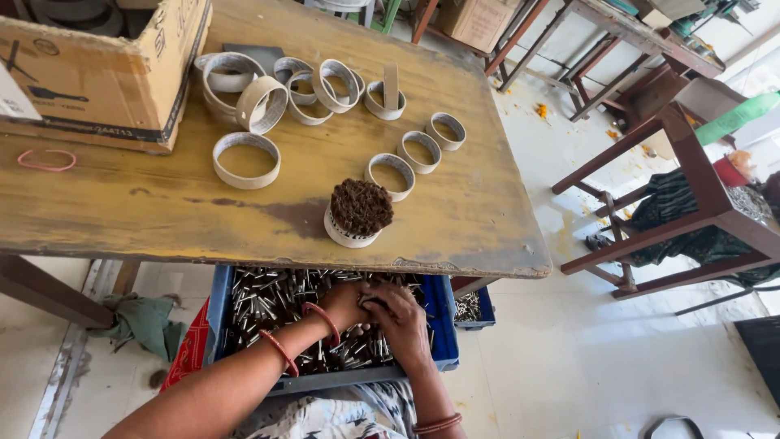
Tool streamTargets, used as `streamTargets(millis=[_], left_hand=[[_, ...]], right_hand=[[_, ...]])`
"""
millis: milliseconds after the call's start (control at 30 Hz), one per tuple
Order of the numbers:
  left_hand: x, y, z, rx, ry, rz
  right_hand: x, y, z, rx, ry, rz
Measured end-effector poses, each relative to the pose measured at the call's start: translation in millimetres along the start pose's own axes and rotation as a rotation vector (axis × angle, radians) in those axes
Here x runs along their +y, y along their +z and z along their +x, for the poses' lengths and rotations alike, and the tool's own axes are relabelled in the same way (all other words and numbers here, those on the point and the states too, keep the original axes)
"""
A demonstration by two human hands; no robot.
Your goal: The person sorts small metal fasteners from a blue bin into a small white container on the table. They repeatedly pick up handfuls of fasteners, separate them with both hands, and place the sorted items into the container. The person occasionally adjusts the position of the container and other items on the table while continuing the sorting process.
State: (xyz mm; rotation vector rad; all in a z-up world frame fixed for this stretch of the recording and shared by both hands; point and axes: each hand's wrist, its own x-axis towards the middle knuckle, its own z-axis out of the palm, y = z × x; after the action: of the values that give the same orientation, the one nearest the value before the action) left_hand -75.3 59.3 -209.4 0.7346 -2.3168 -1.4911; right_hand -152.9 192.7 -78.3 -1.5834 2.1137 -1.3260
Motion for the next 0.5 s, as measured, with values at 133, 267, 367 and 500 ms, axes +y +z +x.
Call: streamTargets(millis=[133,267,367,500], left_hand=[[23.1,-12.3,-10.6,-0.139,-0.332,-0.572],[31.6,-22.8,-15.5,-0.207,-0.505,-1.235],[59.3,-39.2,-28.3,-0.156,-0.515,-1.239],[-17.3,2.7,6.3,-0.005,-0.347,-0.729]], right_hand=[[13.1,1.3,-10.1,0.037,-0.135,-0.036],[15.4,0.2,-10.0,0.183,-0.172,-0.131],[3.7,-4.7,-11.1,0.067,-0.198,-0.113],[-5.8,-3.0,-2.1,0.039,-0.149,-0.082]])
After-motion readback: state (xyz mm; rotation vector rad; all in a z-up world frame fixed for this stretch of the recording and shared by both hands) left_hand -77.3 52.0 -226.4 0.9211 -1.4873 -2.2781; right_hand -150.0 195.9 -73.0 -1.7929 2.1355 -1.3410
